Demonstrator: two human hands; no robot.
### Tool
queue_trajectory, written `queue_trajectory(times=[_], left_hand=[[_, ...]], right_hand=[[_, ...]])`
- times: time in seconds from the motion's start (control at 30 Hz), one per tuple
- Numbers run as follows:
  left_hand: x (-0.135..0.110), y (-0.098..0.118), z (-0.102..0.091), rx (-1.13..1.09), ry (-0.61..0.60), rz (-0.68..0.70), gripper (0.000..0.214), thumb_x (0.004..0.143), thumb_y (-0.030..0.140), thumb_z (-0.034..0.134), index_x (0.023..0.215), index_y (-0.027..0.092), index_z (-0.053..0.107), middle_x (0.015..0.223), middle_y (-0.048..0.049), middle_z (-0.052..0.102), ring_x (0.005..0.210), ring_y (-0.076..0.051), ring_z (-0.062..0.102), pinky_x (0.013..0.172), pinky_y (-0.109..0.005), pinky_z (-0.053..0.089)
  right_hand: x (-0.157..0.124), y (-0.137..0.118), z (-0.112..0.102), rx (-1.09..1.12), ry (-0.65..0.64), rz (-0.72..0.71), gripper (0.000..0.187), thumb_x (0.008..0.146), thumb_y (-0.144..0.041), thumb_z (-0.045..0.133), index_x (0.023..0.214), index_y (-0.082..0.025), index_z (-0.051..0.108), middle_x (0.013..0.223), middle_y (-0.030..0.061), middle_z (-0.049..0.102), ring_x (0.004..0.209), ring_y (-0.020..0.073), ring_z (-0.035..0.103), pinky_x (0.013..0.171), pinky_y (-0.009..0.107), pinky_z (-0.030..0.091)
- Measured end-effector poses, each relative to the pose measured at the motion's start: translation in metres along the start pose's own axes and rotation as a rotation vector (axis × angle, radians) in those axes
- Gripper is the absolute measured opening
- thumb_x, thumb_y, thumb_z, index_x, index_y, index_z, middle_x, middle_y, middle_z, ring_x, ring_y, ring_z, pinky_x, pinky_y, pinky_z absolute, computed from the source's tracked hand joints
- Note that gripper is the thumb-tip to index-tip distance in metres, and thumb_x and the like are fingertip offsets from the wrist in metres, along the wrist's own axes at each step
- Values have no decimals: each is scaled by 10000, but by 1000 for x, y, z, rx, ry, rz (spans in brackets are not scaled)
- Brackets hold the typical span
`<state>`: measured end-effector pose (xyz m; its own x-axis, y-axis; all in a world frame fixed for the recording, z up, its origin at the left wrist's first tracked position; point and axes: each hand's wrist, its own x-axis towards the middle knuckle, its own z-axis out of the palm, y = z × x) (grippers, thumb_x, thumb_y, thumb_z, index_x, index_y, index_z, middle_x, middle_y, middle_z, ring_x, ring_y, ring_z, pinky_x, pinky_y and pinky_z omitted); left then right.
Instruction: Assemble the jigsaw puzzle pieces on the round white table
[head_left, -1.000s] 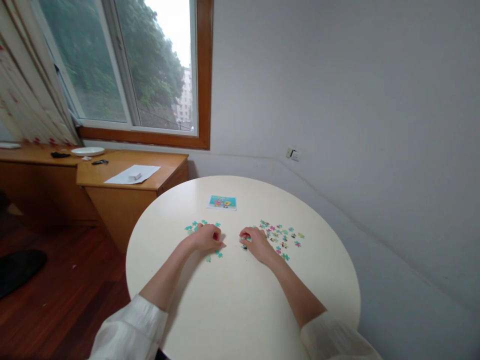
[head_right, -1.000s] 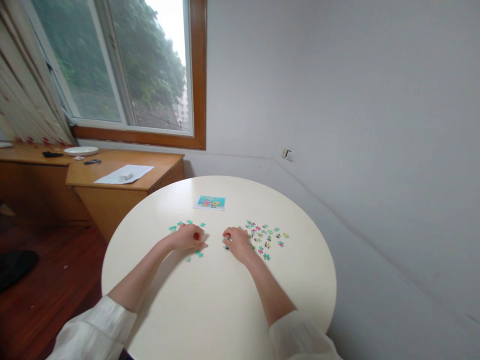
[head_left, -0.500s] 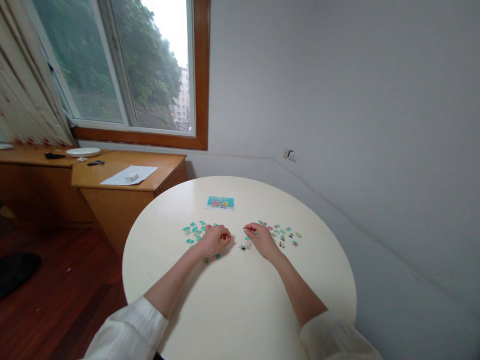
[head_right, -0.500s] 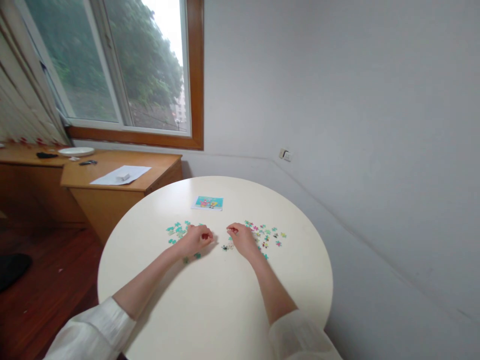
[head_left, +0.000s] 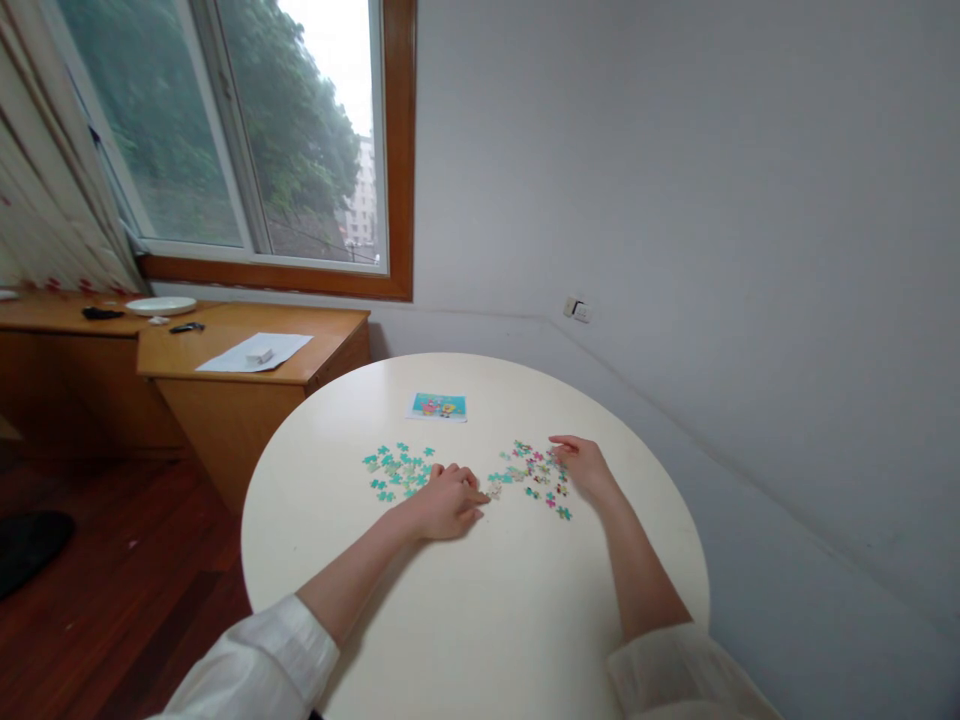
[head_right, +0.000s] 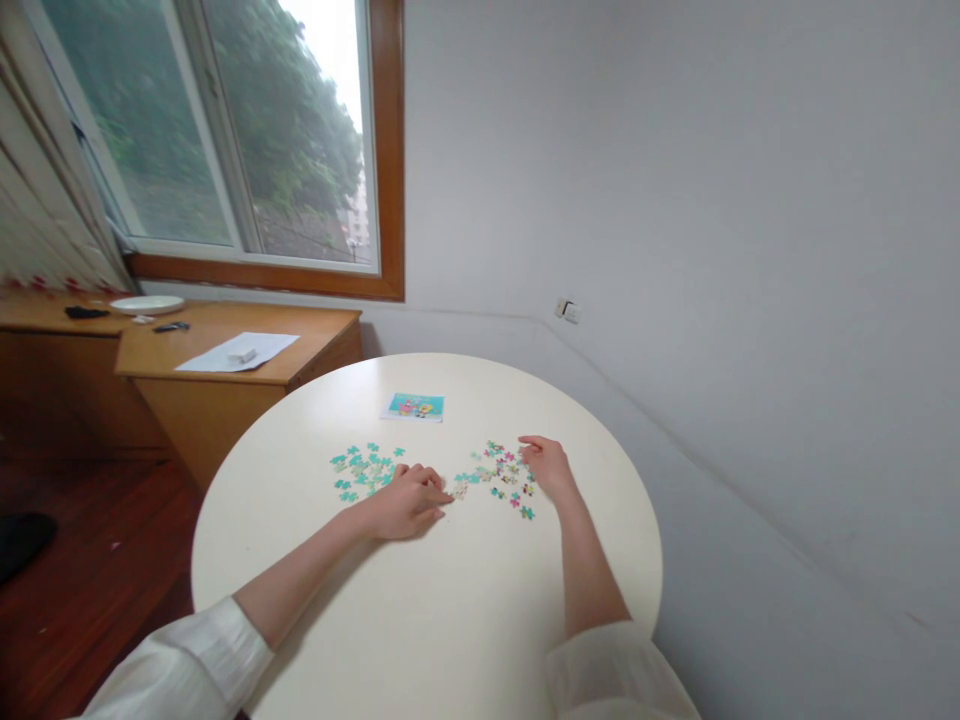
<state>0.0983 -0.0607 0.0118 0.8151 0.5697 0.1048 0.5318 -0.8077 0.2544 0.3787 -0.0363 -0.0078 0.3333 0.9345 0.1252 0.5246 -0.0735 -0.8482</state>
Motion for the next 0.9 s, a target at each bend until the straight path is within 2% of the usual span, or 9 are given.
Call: queue_trajectory(times=[0.17, 0.33, 0.57, 0.7, 0.9], left_hand=[[1, -1, 1, -27, 27, -3, 256, 801, 334, 452, 957, 247, 635, 990, -68, 563, 936, -220, 453, 811, -373, 268], [2, 1, -2, -30, 18, -8, 268, 825, 342, 423, 872, 202, 646, 944, -79, 599, 931, -212, 460, 809, -368, 270], [4, 1, -1, -47, 50, -42, 278, 834, 334, 401, 832, 192, 640, 856, -68, 629, 882, -199, 500, 789, -361, 264], [5, 0, 2, -53, 93, -62, 259, 826, 298, 399, 808, 188, 633, 828, -55, 631, 859, -191, 516, 784, -350, 261], [5, -1, 3, -67, 125, -86, 247, 821, 274, 398, 784, 176, 622, 828, -52, 633, 855, -188, 517, 785, -345, 261]], right_hand=[[-2, 19, -37, 96, -110, 115, 175, 580, -254, 598, 643, -97, 641, 488, 20, 560, 468, 91, 461, 481, 221, 356], [-14, 21, -56, 36, -291, 146, 211, 517, -297, 646, 609, -107, 643, 491, 19, 566, 434, 72, 401, 452, 228, 315], [-23, 11, -61, -39, -460, 232, 102, 468, -204, 622, 544, -144, 591, 446, -14, 542, 418, 75, 427, 424, 209, 312], [-23, 12, -60, -89, -472, 302, 104, 477, -188, 649, 513, -152, 559, 422, -21, 534, 392, 67, 421, 398, 198, 286], [-22, 10, -59, -201, -463, 379, 235, 485, -184, 716, 430, -158, 488, 380, -16, 513, 350, 47, 361, 372, 196, 236]])
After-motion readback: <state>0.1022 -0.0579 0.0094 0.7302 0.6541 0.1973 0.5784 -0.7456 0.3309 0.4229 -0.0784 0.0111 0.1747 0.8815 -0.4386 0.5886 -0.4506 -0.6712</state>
